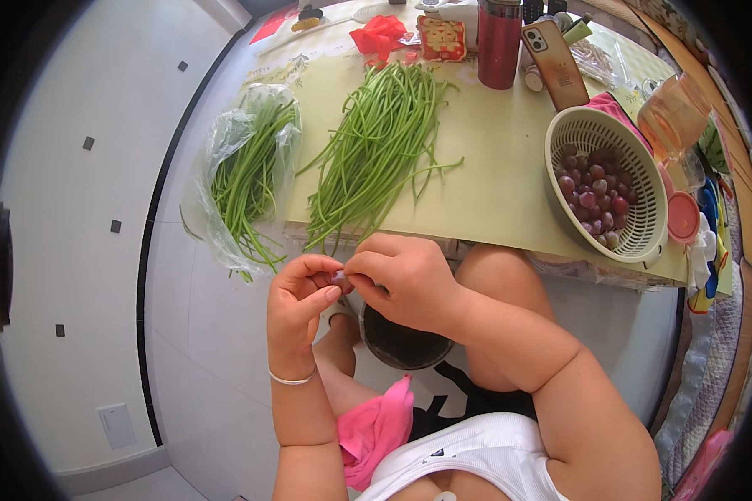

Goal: The person handles a bunch of long green vegetables by hand and peels grapes one at a time, placing them into a small bowl.

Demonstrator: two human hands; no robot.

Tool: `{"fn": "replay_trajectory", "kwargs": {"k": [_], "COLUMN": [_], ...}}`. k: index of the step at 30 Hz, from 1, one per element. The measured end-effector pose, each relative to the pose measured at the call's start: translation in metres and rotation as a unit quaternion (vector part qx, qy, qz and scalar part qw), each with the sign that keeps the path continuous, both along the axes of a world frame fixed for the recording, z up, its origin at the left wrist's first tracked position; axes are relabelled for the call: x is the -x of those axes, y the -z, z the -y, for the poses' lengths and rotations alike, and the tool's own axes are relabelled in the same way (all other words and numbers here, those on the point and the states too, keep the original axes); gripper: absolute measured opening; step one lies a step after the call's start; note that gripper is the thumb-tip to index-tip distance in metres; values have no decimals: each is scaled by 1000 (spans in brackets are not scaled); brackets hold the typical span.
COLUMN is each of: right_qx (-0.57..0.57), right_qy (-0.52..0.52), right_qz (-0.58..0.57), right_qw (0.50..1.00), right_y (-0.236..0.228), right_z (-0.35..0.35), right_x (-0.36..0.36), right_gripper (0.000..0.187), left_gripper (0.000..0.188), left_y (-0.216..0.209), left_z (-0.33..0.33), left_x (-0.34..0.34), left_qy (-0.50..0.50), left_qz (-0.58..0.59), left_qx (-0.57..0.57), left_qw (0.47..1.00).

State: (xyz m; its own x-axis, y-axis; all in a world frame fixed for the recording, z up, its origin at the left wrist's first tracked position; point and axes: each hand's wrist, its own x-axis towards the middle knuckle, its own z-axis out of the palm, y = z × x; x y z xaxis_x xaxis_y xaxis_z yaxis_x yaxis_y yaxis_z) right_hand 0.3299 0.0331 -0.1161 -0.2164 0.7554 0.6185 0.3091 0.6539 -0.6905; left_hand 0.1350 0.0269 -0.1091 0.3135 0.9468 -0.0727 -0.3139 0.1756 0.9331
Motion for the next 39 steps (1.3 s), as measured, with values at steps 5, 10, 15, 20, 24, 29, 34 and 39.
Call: {"fn": "replay_trajectory", "kwargs": {"k": [5, 10, 15, 20, 24, 29, 34, 39], "right_qx": [62, 270, 314, 350, 431, 479, 463, 418], "right_qy": [7, -29, -77, -86, -138, -148, -122, -100], "right_qz": [-14, -106, -139, -233, -295, -352, -330, -299], "right_qw": [998, 957, 936, 903, 842, 790, 814, 852], "right_y": [-1, 1, 1, 9, 5, 5, 1, 3], "right_z": [5, -1, 0, 5, 9, 7, 8, 9], "right_x": [4, -5, -6, 1, 4, 0, -2, -2], "right_gripper": [9, 7, 11, 12, 12, 12, 12, 7], "left_gripper": [30, 32, 34, 34, 32, 32, 32, 36], "left_y": [7, 1, 8, 3, 4, 1, 1, 4], "left_z": [-2, -3, -7, -1, 0, 0, 3, 5], "left_x": [3, 5, 13, 0, -15, -23, -29, -32], "left_qy": [29, 29, 14, -99, -191, -197, -212, -195], "left_qz": [-7, 76, 123, 24, -134, -298, -337, -298], "left_qx": [-41, -39, -59, -143, -289, -450, -479, -436], "left_qw": [999, 996, 991, 984, 928, 818, 783, 827]}}
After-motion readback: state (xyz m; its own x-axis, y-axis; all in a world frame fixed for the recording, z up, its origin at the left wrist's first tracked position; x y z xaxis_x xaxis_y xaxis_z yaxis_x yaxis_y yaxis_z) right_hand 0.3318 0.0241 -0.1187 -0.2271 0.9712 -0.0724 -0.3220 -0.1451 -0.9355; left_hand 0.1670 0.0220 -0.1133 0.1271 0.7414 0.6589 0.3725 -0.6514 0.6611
